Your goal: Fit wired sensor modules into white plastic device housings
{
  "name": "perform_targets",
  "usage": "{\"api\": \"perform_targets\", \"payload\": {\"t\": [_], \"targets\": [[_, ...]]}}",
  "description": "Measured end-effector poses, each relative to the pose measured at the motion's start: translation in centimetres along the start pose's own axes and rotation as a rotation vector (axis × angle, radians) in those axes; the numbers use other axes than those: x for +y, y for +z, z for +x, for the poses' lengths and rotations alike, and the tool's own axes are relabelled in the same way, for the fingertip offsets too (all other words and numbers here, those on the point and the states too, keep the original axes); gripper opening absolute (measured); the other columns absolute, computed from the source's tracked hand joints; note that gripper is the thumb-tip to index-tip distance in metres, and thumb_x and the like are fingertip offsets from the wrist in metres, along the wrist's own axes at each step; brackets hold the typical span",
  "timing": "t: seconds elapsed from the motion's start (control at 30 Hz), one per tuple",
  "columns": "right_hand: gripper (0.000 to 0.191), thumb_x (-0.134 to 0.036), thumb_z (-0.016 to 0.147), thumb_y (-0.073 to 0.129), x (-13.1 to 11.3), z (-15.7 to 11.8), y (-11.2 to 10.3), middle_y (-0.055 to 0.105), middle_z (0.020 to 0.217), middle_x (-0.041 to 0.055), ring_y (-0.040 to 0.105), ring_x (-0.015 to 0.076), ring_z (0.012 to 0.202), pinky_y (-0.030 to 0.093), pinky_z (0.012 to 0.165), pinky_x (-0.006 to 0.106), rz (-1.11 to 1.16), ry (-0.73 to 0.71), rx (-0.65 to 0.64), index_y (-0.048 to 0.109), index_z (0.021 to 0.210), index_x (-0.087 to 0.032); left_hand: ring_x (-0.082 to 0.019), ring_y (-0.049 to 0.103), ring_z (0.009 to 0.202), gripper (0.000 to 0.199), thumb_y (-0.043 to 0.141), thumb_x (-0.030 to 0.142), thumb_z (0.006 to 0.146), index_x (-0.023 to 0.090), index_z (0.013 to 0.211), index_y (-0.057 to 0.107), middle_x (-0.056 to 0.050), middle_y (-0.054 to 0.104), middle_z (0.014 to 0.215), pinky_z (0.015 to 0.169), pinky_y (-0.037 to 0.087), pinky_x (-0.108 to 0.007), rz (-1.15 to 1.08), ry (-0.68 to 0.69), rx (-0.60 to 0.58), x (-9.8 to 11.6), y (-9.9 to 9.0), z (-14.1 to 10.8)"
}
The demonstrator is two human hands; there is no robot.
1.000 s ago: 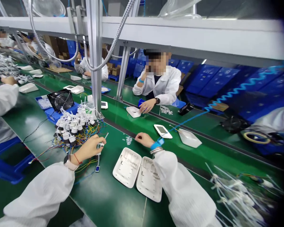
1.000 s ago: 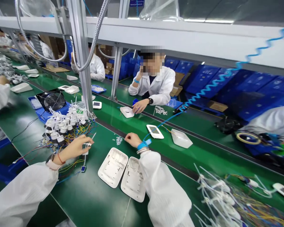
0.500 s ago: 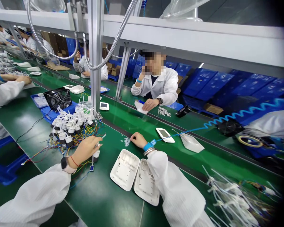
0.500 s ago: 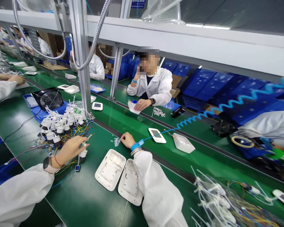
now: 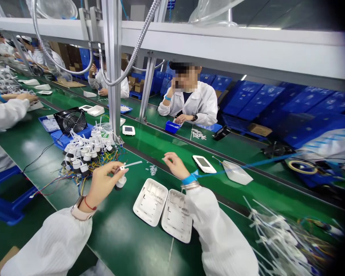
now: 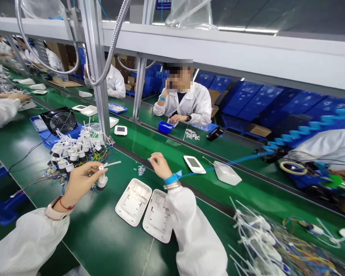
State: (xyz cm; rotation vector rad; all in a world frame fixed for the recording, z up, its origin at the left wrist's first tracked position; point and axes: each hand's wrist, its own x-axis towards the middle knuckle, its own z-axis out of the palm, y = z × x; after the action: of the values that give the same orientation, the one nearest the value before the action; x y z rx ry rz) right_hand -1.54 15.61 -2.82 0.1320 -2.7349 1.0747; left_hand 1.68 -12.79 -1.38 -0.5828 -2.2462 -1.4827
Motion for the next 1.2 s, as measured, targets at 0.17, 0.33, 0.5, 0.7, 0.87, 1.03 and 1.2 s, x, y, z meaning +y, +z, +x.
{"api": "perform_targets", "payload": {"t": [0.17,0.33,0.5,0.7,0.87,1.03,1.2], "targets": [[0.016,-0.028,0.088,0.042,-8.1,-9.4,-5.2,0.048,0.112,0.0082,0.041,0.0218,0.114,0.037,0.089,0.036,0.280,-0.210,0.253,0.048,0.076,-0.020,-0.012,0.059,0.063,0.009,0.063,0.024,0.077,0.019,0.083,0.068,-0.003,0.066,0.073,0.060,0.047,-0.023,-0.112,0.217,-0.118,6.2,1.9,0.9],[0.009,-0.024,0.088,0.044,-11.5,-15.9,-7.4,0.044,0.120,0.0072,0.034,0.0254,0.120,0.028,0.096,0.043,0.043,-0.238,0.433,0.050,0.081,-0.022,-0.006,0.046,0.047,0.010,0.062,0.019,0.077,0.018,0.085,0.068,-0.002,0.064,0.072,0.047,0.040,-0.019,-0.253,0.398,-0.228,11.0,6.8,0.7],[0.011,-0.027,0.088,0.045,-10.1,-17.5,-9.2,0.047,0.116,0.0068,0.033,0.0269,0.121,0.027,0.096,0.046,-0.113,-0.155,0.479,0.052,0.081,-0.023,-0.007,0.046,0.048,0.010,0.060,0.018,0.079,0.018,0.085,0.068,0.000,0.061,0.064,0.050,0.040,-0.020,-0.315,0.525,-0.312,14.0,10.9,-0.3],[0.015,-0.032,0.087,0.046,-8.8,-18.2,-10.5,0.051,0.111,0.0074,0.035,0.0275,0.119,0.028,0.095,0.049,-0.085,-0.086,0.469,0.054,0.079,-0.023,-0.008,0.051,0.052,0.012,0.057,0.021,0.082,0.020,0.088,0.067,0.000,0.062,0.065,0.055,0.044,-0.020,-0.328,0.541,-0.324,15.0,12.6,-0.8],[0.016,-0.035,0.083,0.053,-8.1,-17.5,-10.3,0.052,0.113,0.0073,0.039,0.0260,0.115,0.030,0.095,0.047,0.058,-0.039,0.434,0.056,0.076,-0.022,-0.008,0.049,0.051,0.010,0.058,0.018,0.080,0.019,0.085,0.066,-0.001,0.062,0.069,0.051,0.041,-0.021,-0.326,0.524,-0.335,14.3,12.8,-0.9],[0.016,-0.034,0.079,0.060,-6.7,-16.7,-10.1,0.054,0.108,0.0071,0.049,0.0215,0.104,0.038,0.091,0.039,0.445,0.006,0.280,0.054,0.074,-0.019,-0.007,0.042,0.047,0.009,0.060,0.018,0.079,0.019,0.085,0.066,0.001,0.057,0.063,0.048,0.036,-0.020,-0.346,0.504,-0.391,13.8,12.7,-0.8],[0.017,-0.033,0.077,0.063,-5.2,-15.8,-9.6,0.059,0.090,0.0037,0.055,0.0167,0.087,0.044,0.081,0.031,0.600,0.051,0.250,0.055,0.073,-0.019,-0.008,0.047,0.052,0.008,0.057,0.020,0.081,0.019,0.082,0.065,0.002,0.056,0.062,0.052,0.037,-0.020,-0.279,0.479,-0.385,13.5,13.1,-0.8]]}}
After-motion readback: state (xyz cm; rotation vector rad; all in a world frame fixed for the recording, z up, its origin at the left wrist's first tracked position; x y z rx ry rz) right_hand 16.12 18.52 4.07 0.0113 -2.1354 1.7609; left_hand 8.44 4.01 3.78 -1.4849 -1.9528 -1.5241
